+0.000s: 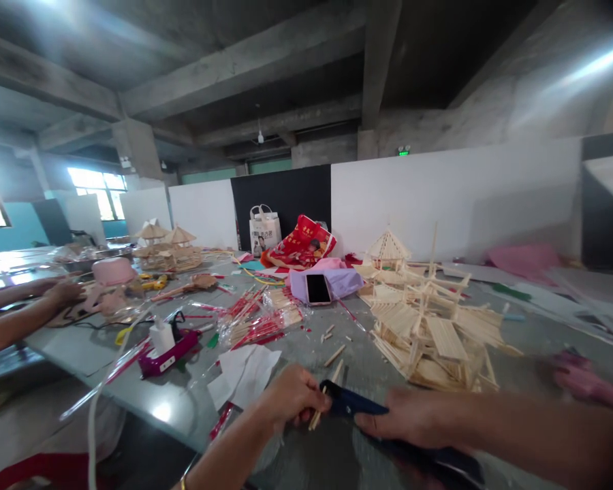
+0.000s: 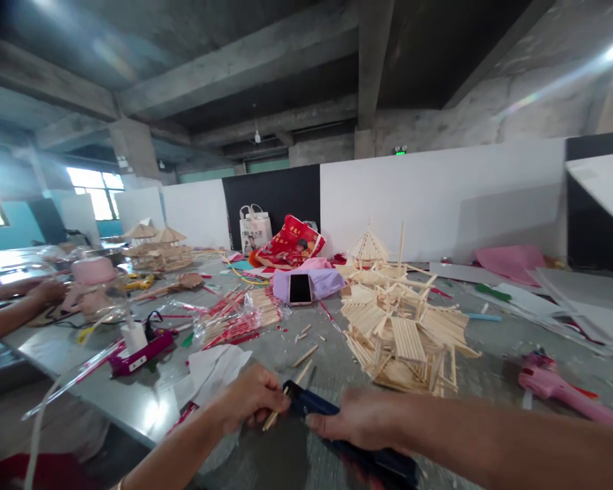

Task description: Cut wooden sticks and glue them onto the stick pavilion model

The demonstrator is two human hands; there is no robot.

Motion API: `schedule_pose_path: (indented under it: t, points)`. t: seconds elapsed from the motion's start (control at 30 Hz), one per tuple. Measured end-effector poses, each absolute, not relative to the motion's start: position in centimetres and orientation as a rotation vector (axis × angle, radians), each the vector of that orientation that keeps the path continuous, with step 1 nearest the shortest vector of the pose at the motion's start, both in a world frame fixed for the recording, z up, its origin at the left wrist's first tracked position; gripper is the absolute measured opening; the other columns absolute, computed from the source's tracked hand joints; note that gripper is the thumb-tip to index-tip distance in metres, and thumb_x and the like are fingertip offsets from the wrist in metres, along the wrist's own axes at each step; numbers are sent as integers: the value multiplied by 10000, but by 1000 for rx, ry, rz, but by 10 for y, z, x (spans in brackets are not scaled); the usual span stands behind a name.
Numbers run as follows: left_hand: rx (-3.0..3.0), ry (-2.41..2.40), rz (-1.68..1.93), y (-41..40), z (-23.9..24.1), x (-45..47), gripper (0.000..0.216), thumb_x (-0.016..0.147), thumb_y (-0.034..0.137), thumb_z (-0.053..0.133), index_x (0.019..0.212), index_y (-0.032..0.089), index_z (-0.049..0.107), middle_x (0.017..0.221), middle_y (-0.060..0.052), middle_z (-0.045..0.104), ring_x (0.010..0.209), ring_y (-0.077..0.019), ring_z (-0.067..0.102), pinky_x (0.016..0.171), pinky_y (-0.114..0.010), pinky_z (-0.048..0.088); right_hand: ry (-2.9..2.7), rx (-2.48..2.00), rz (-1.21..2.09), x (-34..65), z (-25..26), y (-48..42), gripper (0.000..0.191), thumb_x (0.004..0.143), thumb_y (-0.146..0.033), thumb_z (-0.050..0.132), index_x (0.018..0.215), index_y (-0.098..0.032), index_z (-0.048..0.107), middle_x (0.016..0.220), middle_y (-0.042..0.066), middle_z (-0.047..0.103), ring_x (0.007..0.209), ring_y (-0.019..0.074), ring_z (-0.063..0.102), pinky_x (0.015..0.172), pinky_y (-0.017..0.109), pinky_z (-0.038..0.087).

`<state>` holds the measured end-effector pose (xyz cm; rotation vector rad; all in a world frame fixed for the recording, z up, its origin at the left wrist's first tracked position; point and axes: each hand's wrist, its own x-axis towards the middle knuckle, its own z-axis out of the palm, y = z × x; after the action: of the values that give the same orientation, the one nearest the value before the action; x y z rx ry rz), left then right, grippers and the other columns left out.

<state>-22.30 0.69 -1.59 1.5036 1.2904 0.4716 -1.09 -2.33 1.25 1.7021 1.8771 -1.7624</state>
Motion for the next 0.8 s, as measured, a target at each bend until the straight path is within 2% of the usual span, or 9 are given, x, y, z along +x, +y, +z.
schedule_pose_path:
  t: [0.17, 0.3, 0.47, 0.6, 0.73, 0.8]
  points:
    - [1523, 1287, 449, 6, -10, -222, 192, 553, 312, 612, 531, 122, 623, 324, 59, 427, 297, -48, 321, 311, -183, 198, 2012, 1812, -1616, -17, 13, -34, 407, 816, -419, 407, 503, -160, 436, 343, -40, 396, 211, 86, 354, 231, 194, 327]
    - [1500, 1297, 397, 7, -3, -221, 190, 550, 312, 615, 527, 124, 626, 310, 62, 409, 284, -42, 300, 295, -177, 178, 1909, 1782, -1715, -16, 3, -28, 385, 787, -399, 429, 481, -165, 422, 338, -31, 400, 221, 112, 373, 208, 217, 325]
    - [1393, 1232, 340, 9, -6, -222, 175, 535, 306, 613, 508, 134, 598, 317, 46, 432, 271, -39, 278, 293, -181, 146, 1848, 1794, -1766, -16, 2, -29, 416, 797, -415, 420, 470, -158, 421, 333, -35, 389, 218, 85, 344, 217, 191, 316]
    - [1378, 1235, 382, 6, -9, -222, 190, 562, 332, 586, 501, 154, 565, 324, 59, 397, 283, -38, 256, 312, -185, 142, 1942, 1807, -1771, -18, 6, -32, 370, 797, -347, 436, 477, -162, 414, 324, -47, 381, 204, 78, 326, 216, 167, 280]
    - [1550, 1310, 463, 0, -6, -222, 217, 580, 352, 577, 518, 143, 577, 390, 38, 474, 320, -50, 317, 332, -184, 186, 1891, 1826, -1719, -19, 12, -30, 351, 805, -330, 413, 501, -157, 442, 347, -47, 386, 225, 68, 327, 260, 159, 268]
    - [1741, 1398, 470, -3, -4, -221, 195, 584, 316, 574, 498, 141, 576, 386, 42, 463, 348, -62, 361, 360, -184, 217, 1916, 1868, -1611, -21, 19, -30, 320, 784, -340, 434, 522, -159, 459, 368, -48, 394, 238, 59, 305, 277, 158, 246]
